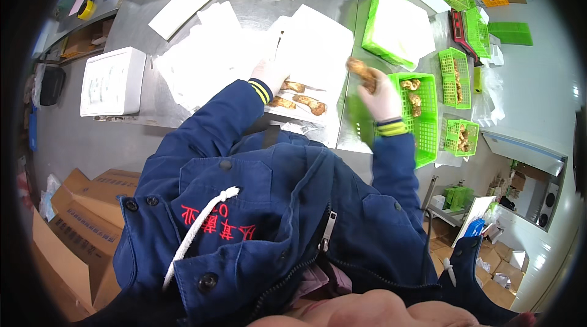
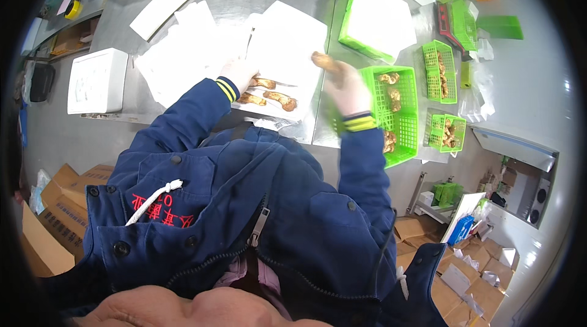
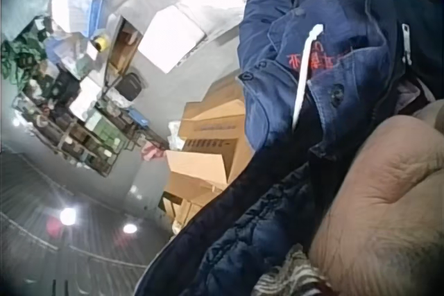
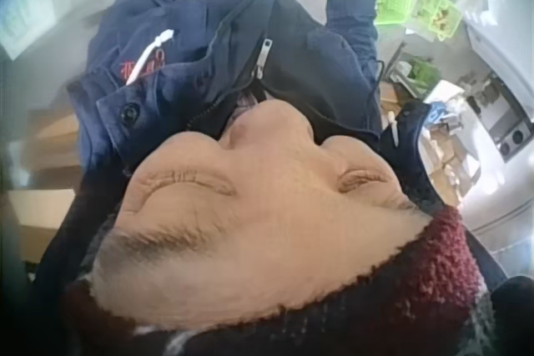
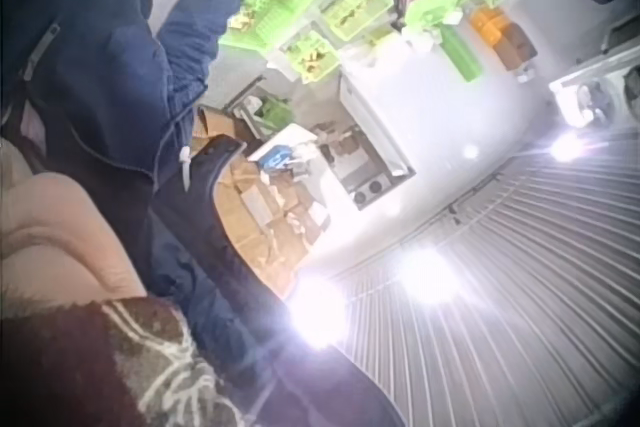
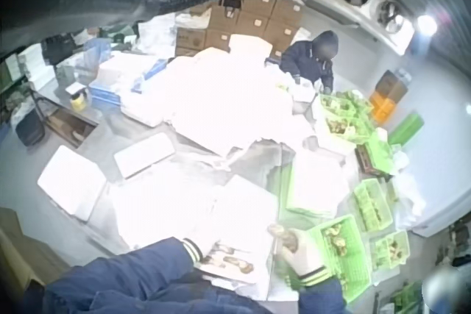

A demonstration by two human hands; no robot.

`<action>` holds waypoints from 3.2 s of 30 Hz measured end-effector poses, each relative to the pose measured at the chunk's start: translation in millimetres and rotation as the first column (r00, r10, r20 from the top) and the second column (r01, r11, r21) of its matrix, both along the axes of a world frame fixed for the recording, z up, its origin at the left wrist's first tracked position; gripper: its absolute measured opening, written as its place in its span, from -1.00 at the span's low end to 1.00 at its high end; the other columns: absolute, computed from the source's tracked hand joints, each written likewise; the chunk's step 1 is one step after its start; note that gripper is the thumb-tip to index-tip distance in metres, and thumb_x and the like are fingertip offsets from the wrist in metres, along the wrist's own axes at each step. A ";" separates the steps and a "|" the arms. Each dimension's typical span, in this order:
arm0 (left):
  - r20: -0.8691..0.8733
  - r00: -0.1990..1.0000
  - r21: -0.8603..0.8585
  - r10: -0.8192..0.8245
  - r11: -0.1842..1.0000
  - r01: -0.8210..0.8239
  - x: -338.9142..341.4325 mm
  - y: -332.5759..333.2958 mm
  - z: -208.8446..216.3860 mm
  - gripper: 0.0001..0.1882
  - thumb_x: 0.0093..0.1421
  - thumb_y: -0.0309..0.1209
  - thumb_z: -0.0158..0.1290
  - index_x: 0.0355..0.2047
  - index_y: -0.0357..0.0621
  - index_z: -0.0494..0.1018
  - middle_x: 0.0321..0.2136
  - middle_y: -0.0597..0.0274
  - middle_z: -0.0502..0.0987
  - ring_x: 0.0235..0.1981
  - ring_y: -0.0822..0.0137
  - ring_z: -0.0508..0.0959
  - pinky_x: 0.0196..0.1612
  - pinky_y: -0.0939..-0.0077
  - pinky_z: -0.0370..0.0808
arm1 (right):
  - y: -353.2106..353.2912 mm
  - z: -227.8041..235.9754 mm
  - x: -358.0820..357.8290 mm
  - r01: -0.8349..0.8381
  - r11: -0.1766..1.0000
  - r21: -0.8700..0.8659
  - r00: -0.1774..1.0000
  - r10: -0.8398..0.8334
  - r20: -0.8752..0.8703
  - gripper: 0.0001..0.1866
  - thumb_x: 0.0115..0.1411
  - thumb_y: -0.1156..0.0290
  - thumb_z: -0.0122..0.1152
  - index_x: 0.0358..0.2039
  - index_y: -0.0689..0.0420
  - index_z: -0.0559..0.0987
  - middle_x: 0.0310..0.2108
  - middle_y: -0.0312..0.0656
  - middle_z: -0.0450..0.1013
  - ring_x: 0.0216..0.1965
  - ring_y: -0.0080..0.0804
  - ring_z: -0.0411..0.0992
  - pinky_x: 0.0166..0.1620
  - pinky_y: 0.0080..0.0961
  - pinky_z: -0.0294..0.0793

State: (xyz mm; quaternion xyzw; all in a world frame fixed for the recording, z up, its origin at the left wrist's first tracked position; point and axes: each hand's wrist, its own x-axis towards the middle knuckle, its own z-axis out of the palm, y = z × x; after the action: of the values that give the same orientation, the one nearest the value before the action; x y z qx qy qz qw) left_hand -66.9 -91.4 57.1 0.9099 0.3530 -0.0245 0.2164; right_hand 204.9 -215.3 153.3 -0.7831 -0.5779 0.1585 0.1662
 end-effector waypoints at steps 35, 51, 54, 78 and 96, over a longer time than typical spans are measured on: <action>0.235 0.939 -0.468 0.250 0.876 -0.116 20.2 18.2 -36.8 -0.74 0.25 -0.36 0.05 -0.09 -0.17 0.53 -0.16 -0.04 0.58 -0.18 0.07 0.56 -0.06 0.33 0.48 | 40.2 -118.0 -68.9 -0.326 0.945 -0.041 0.928 0.328 0.179 -0.66 0.19 0.16 0.16 -0.04 -0.07 0.59 -0.21 -0.04 0.55 -0.17 -0.06 0.49 -0.08 -0.24 0.47; 0.171 0.979 -0.302 0.112 0.952 -0.056 17.9 17.8 -29.1 -0.60 0.25 -0.20 0.08 0.04 -0.12 0.48 -0.08 -0.06 0.54 -0.06 0.04 0.51 0.05 0.27 0.43 | 33.9 -84.1 -39.4 -0.308 0.947 0.095 0.944 0.292 0.150 -0.72 0.14 0.22 0.19 -0.17 0.04 0.64 -0.34 -0.03 0.56 -0.30 -0.08 0.53 -0.18 -0.27 0.51; 0.069 0.989 -0.300 0.132 0.948 -0.106 21.5 17.3 -36.3 -0.60 0.24 -0.21 0.09 0.03 -0.11 0.49 -0.08 -0.04 0.55 -0.07 0.05 0.52 0.04 0.26 0.44 | 24.5 -108.1 -44.6 -0.321 0.935 0.153 0.946 0.308 0.104 -0.71 0.12 0.20 0.21 -0.17 0.01 0.64 -0.35 -0.06 0.56 -0.31 -0.06 0.52 -0.18 -0.26 0.50; 0.342 0.818 -0.183 0.462 0.887 -0.425 23.0 101.8 -66.0 -0.26 -0.08 0.16 0.24 0.03 0.02 0.42 0.03 0.06 0.41 0.19 0.12 0.25 0.25 0.21 0.18 | 66.3 -129.7 0.2 0.309 0.947 0.090 0.793 -0.204 -0.575 -0.59 0.11 0.17 0.33 -0.06 0.09 0.59 0.17 -0.06 0.36 0.20 -0.23 0.32 0.22 -0.36 0.26; -0.033 0.988 0.179 0.151 0.973 -0.143 20.1 96.4 -38.5 -0.18 -0.10 0.02 0.32 0.17 -0.01 0.38 0.28 -0.14 0.19 0.35 -0.09 0.07 0.41 0.16 -0.09 | 41.6 -153.6 6.4 0.103 0.995 -0.010 0.570 -0.068 -0.819 -0.46 0.11 0.44 0.29 0.13 0.28 0.44 0.34 -0.13 0.14 0.31 -0.38 0.14 0.28 -0.51 0.12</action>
State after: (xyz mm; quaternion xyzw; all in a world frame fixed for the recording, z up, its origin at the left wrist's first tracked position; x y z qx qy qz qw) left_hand -46.9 5.0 18.6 0.8960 0.4251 0.0018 0.1281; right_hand 211.3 -173.6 -0.3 -0.6452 -0.4006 0.4825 0.4364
